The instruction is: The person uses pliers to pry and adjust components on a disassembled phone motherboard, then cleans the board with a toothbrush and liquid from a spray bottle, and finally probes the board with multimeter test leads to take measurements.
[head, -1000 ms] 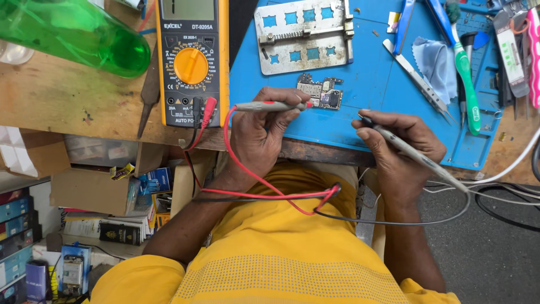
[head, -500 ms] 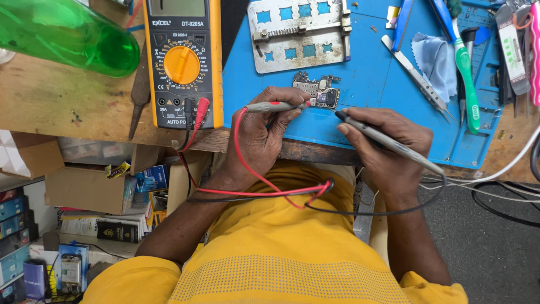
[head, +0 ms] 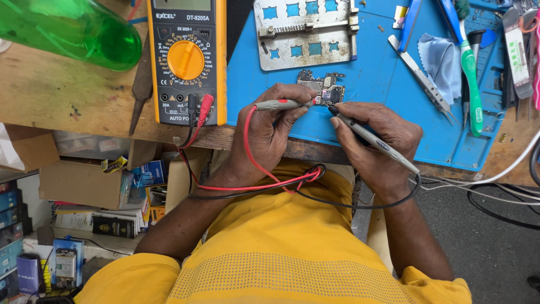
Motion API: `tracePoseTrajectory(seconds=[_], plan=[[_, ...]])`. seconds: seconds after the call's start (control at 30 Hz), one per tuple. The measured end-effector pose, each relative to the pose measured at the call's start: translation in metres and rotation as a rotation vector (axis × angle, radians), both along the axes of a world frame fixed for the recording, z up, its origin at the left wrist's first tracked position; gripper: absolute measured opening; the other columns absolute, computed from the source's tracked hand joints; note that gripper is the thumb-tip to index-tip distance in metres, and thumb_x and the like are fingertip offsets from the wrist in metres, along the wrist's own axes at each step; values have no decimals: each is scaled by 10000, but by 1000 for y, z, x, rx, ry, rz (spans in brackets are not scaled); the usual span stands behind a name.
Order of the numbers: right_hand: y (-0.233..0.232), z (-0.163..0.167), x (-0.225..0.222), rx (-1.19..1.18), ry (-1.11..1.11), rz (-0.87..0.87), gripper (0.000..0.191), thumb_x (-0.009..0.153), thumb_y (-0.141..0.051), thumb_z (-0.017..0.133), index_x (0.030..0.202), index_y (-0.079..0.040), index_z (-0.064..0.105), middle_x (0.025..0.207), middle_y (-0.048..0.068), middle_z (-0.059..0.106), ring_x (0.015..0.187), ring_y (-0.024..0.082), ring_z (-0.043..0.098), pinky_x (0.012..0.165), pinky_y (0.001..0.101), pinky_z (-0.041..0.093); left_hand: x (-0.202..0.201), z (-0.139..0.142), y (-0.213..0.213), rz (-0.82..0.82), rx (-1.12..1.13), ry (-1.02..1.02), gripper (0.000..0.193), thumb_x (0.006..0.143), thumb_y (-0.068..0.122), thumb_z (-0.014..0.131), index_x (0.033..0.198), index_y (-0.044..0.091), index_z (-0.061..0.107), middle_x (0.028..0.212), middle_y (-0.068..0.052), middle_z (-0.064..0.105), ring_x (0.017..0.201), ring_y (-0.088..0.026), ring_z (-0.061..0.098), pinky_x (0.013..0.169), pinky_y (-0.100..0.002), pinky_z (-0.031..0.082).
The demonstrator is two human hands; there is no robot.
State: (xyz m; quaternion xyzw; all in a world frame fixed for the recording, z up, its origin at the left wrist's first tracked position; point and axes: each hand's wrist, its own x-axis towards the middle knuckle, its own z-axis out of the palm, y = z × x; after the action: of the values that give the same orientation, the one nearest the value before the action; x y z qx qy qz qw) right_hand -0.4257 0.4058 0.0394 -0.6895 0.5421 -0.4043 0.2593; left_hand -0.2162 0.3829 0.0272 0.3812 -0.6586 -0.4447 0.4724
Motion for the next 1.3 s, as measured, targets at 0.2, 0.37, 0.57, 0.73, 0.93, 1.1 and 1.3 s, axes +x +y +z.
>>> tracePoseTrajectory(seconds=[0.2,0.37,0.57,0.73,0.93,1.1,1.3], plan=[[1,-2,0,-10,-5,12,213,952,-4,839,1144,-16,749,1131,142,773,1002,189,776,845,287,638,-1,2,-1,9,-27,-13,91,1072,-9,627,1160,13,629,1206,-97,692,1152,-214,715,995,-293,605],[0,-4,-1,-67,37,38,215,954,-14,847,1144,-20,748,1144,146,771,1050,219,780,856,294,646,-2,2,0,11,16,11,90,1083,-2,614,1170,12,627,1194,-95,693,1197,-227,719,1037,-318,605],[3,-4,-1,-49,50,22,217,946,-10,845,1141,-17,751,1135,151,769,1032,222,779,866,306,645,-2,3,1,6,-5,-32,91,1087,31,613,1176,29,629,1211,-84,697,1197,-216,720,1025,-310,624],[3,-4,1,-55,47,27,216,949,-8,848,1140,-17,747,1145,148,768,1049,225,779,875,304,643,0,2,1,16,-8,-43,96,1087,41,619,1181,28,633,1210,-85,702,1179,-212,728,1006,-310,628],[3,-3,3,-52,55,20,217,948,1,851,1137,-16,747,1142,146,770,1041,220,779,840,286,635,0,3,1,28,1,-51,109,1083,47,628,1189,29,641,1203,-82,708,1164,-209,734,992,-309,629],[3,-2,3,-46,59,23,217,945,1,851,1137,-16,752,1138,147,770,1037,220,779,878,306,636,0,4,1,35,3,-56,113,1082,47,629,1193,26,639,1206,-83,709,1169,-210,736,991,-308,632],[2,-2,3,-50,39,33,210,958,0,845,1143,-17,746,1141,140,771,991,202,779,840,284,634,0,3,0,36,1,-59,116,1079,48,633,1192,24,637,1207,-80,709,1174,-211,735,987,-308,633]])
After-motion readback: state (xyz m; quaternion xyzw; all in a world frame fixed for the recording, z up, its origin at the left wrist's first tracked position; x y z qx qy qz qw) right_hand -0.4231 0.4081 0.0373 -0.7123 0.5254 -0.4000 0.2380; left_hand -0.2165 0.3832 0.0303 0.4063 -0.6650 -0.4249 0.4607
